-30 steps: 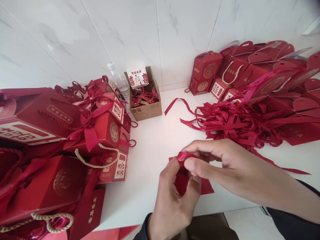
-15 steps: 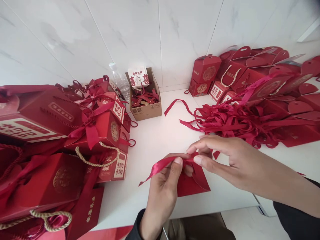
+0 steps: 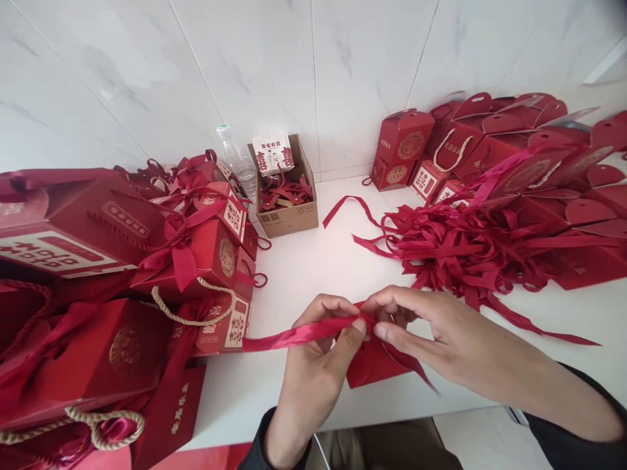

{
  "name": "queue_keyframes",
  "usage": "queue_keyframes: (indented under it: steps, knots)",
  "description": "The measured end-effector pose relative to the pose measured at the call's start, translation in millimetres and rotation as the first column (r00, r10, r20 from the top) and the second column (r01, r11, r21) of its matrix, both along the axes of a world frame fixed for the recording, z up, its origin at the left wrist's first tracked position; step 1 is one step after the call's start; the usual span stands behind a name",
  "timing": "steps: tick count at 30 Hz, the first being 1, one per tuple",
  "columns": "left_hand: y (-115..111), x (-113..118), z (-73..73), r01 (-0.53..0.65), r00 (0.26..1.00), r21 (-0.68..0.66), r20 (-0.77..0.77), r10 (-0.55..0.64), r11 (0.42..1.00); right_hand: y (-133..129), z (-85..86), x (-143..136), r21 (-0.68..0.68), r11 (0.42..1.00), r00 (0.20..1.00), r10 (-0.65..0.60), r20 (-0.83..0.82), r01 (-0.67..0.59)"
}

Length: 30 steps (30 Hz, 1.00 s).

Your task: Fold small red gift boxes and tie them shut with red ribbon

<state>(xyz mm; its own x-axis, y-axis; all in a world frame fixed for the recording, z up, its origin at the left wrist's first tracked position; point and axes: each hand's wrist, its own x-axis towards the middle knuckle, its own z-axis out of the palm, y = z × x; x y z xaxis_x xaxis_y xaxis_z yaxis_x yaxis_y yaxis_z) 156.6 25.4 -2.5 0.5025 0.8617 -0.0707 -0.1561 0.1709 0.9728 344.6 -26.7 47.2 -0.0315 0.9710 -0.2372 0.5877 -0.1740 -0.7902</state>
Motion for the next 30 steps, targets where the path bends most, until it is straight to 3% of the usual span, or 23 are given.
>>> queue_keyframes:
  steps: [3,7,12,15,19,21,24,26,28,30]
  knots:
    - [0,0,0.1,-0.001,0.998,0.002,-0.064,0.001,1.000,-2,-1.3,0,0.081,0.995,0.998,-0.063,0.029,0.061]
    - [1,2,1.2,0.022,0.996,-0.003,-0.081,-0.022,1.000,-6,2.6,1,0.057,0.991,0.993,-0.117,0.005,0.117]
    - [0,0,4.9,0.036,0.999,-0.046,0.012,-0.035,0.998,-12,6.1,4,-0.066,0.998,1.000,0.011,0.010,-0.010]
    - [-1,0,5.3,0.056,0.998,-0.014,-0.016,-0.056,0.998,-13,2.7,5,-0.090,0.994,0.997,0.068,0.029,-0.065]
    - [-3,3,3.7,0.003,0.995,0.142,-0.097,0.011,0.990,-10,-3.0,4,0.048,0.995,0.996,-0.084,0.007,0.083]
    - [-3,5,1.8,-0.027,0.986,0.309,-0.148,0.076,0.951,-6,-5.1,3,0.084,0.992,0.996,-0.092,-0.017,0.093]
    - [-3,6,-5.3,-0.056,0.973,0.618,-0.142,0.182,0.784,0,-6.8,1,0.058,0.998,0.998,-0.011,-0.060,0.014]
    - [-3,6,-11.9,-0.067,0.973,0.723,-0.104,0.205,0.688,3,-7.0,1,0.030,0.999,0.996,0.014,-0.088,-0.012]
    - [-4,6,-17.4,-0.088,0.970,0.753,-0.085,0.229,0.652,5,-6.9,1,0.001,0.999,0.991,0.035,-0.127,-0.035]
    - [-4,6,-19.8,-0.127,0.959,0.743,-0.076,0.272,0.657,5,-7.0,3,-0.032,0.998,0.989,0.053,-0.141,-0.058]
